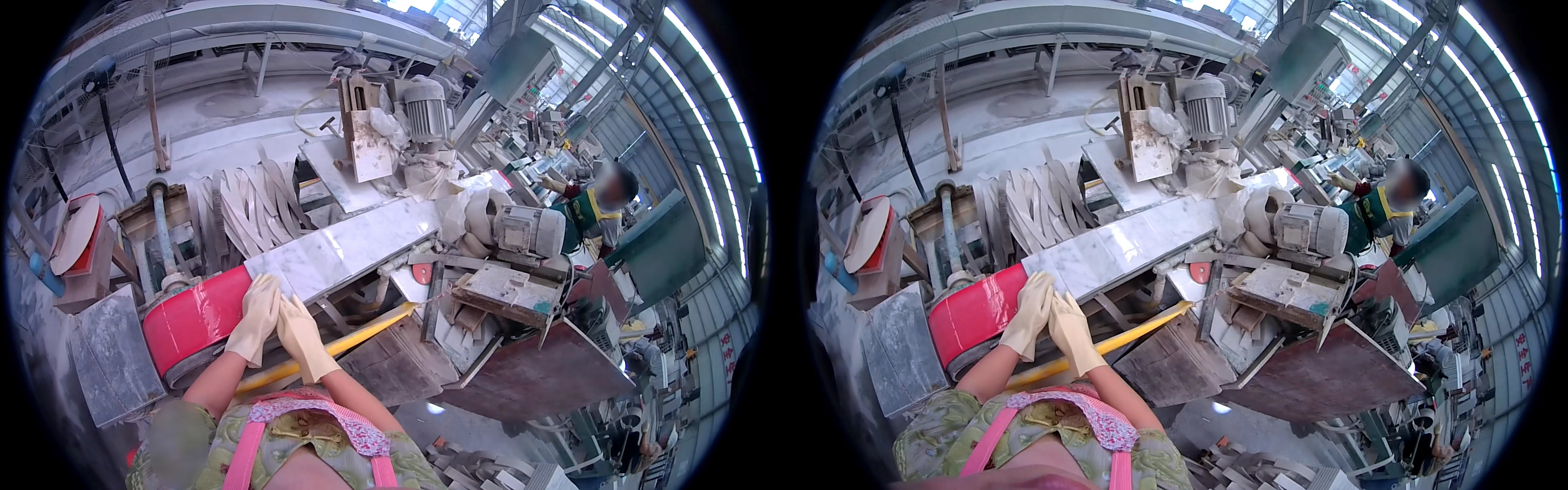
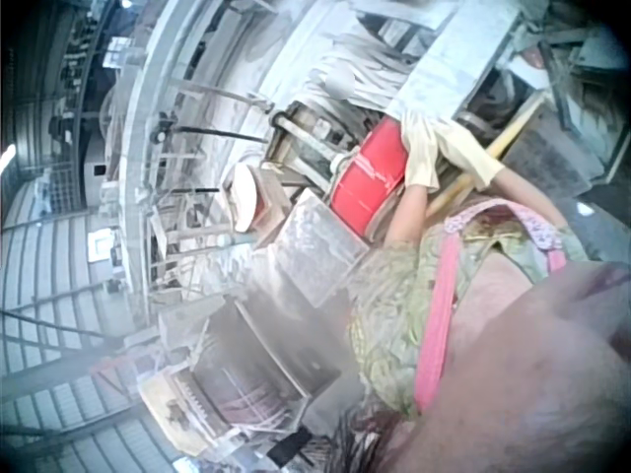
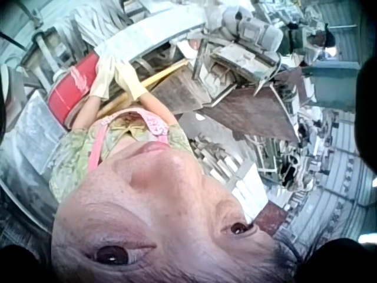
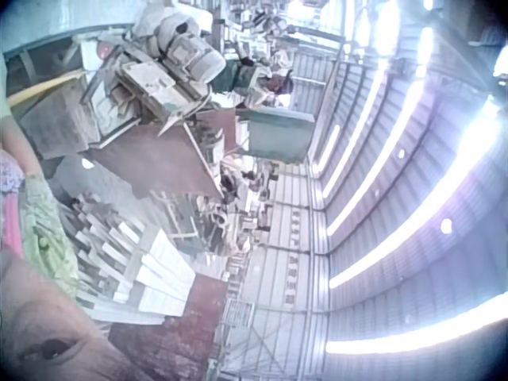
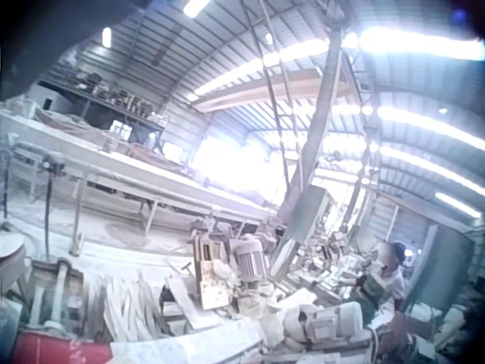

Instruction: The person repeatedly picks up rectangular white planks from a pile, places them on a red conveyor belt, and then stacks them onto a growing pile. The person wears gloves and an apron while performing this repetitive stacking task in a workshop.

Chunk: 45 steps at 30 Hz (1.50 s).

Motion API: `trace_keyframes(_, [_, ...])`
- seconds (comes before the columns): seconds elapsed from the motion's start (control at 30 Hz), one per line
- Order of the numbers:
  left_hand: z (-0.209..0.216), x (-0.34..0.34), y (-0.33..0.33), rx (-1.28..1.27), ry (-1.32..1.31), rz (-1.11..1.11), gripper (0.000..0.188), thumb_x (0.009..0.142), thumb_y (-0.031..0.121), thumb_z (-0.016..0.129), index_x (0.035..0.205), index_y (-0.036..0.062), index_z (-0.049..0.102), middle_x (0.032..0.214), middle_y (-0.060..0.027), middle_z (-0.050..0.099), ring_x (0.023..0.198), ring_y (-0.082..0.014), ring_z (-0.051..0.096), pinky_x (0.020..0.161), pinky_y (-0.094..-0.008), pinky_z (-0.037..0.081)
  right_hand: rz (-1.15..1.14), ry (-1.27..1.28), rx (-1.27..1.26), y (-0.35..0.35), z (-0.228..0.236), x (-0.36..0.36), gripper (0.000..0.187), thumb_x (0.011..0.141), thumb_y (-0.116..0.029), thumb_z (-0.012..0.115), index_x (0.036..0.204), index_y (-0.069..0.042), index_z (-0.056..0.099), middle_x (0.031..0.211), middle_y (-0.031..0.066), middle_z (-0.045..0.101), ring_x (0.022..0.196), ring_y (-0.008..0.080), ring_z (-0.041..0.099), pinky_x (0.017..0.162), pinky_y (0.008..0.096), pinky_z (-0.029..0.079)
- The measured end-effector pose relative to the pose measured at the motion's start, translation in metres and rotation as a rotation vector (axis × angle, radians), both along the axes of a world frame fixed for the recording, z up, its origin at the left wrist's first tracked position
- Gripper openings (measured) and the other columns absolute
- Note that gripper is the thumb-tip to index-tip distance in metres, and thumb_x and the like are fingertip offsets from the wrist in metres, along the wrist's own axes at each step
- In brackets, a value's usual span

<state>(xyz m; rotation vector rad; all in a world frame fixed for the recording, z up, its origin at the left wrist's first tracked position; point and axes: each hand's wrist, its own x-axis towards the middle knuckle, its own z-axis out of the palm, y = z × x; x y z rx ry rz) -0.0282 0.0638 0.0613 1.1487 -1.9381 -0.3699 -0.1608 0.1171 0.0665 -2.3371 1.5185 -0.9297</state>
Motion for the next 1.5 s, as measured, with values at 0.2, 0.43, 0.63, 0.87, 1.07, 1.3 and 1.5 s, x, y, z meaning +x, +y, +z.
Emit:
trace_keyframes(0.2, [-0.011, -0.001, -0.003, -0.035, 0.020, 0.011, 0.028, 0.096, 0.011, 0.052, 0.113, -0.0036, 0.067, 0.117, -0.0265, 0.066, 0.118, -0.0454, 0.058, 0.108, -0.0511, 0.042, 0.036, 0.025, 0.012, 0.001, 0.006, -0.004, 0.040, 0.093, -0.008, 0.050, 0.129, 0.006, 0.058, 0.133, 0.0232, 0.061, 0.128, 0.0342, 0.054, 0.117, 0.0447, 0.035])
trace_keyframes(0.43, [-0.015, -0.006, -0.006, -0.049, 0.044, 0.036, 0.029, 0.093, 0.013, 0.054, 0.110, -0.0072, 0.067, 0.114, -0.0281, 0.067, 0.112, -0.0448, 0.061, 0.108, -0.0515, 0.043, 0.101, 0.068, 0.043, -0.004, 0.003, -0.011, 0.039, 0.096, -0.013, 0.048, 0.130, 0.004, 0.058, 0.136, 0.0227, 0.059, 0.130, 0.0331, 0.052, 0.118, 0.0443, 0.034])
trace_keyframes(0.63, [-0.012, -0.008, -0.008, -0.051, 0.047, 0.050, 0.025, 0.092, 0.012, 0.055, 0.106, -0.0041, 0.068, 0.110, -0.0252, 0.068, 0.110, -0.0424, 0.062, 0.106, -0.0508, 0.044, 0.104, 0.105, 0.077, -0.003, 0.008, -0.013, 0.038, 0.097, -0.014, 0.048, 0.131, 0.003, 0.058, 0.135, 0.0223, 0.059, 0.128, 0.0361, 0.053, 0.116, 0.0439, 0.036])
trace_keyframes(0.87, [-0.008, -0.008, -0.003, -0.005, 0.038, 0.072, 0.023, 0.090, 0.011, 0.055, 0.104, -0.0020, 0.068, 0.108, -0.0233, 0.068, 0.109, -0.0410, 0.062, 0.104, -0.0488, 0.045, 0.085, 0.077, 0.084, 0.002, 0.011, -0.011, 0.038, 0.096, -0.013, 0.049, 0.129, 0.002, 0.060, 0.132, 0.0211, 0.062, 0.127, 0.0349, 0.055, 0.115, 0.0441, 0.037])
trace_keyframes(1.07, [-0.016, -0.008, -0.007, -0.081, 0.063, 0.091, 0.022, 0.091, 0.011, 0.055, 0.102, -0.0017, 0.069, 0.108, -0.0227, 0.068, 0.108, -0.0407, 0.061, 0.102, -0.0479, 0.046, 0.080, -0.013, 0.068, 0.001, 0.012, -0.009, 0.037, 0.094, -0.011, 0.050, 0.127, 0.003, 0.061, 0.130, 0.0225, 0.063, 0.123, 0.0359, 0.056, 0.115, 0.0455, 0.037])
trace_keyframes(1.3, [-0.010, -0.008, -0.006, -0.036, 0.054, 0.092, 0.025, 0.092, 0.013, 0.055, 0.105, -0.0027, 0.069, 0.110, -0.0227, 0.069, 0.109, -0.0403, 0.061, 0.102, -0.0481, 0.046, 0.055, 0.032, 0.047, -0.003, -0.001, -0.009, 0.035, 0.097, -0.015, 0.050, 0.128, -0.002, 0.060, 0.127, 0.0204, 0.065, 0.121, 0.0465, 0.055, 0.112, 0.0449, 0.041])
trace_keyframes(1.5, [0.007, -0.007, 0.003, 0.068, 0.082, 0.055, 0.027, 0.094, 0.014, 0.054, 0.111, -0.0025, 0.067, 0.117, -0.0243, 0.067, 0.116, -0.0424, 0.058, 0.104, -0.0494, 0.044, -0.002, 0.007, 0.070, 0.005, 0.017, -0.003, 0.032, 0.097, -0.015, 0.050, 0.125, -0.005, 0.063, 0.120, 0.0220, 0.066, 0.120, 0.0477, 0.055, 0.107, 0.0482, 0.045])
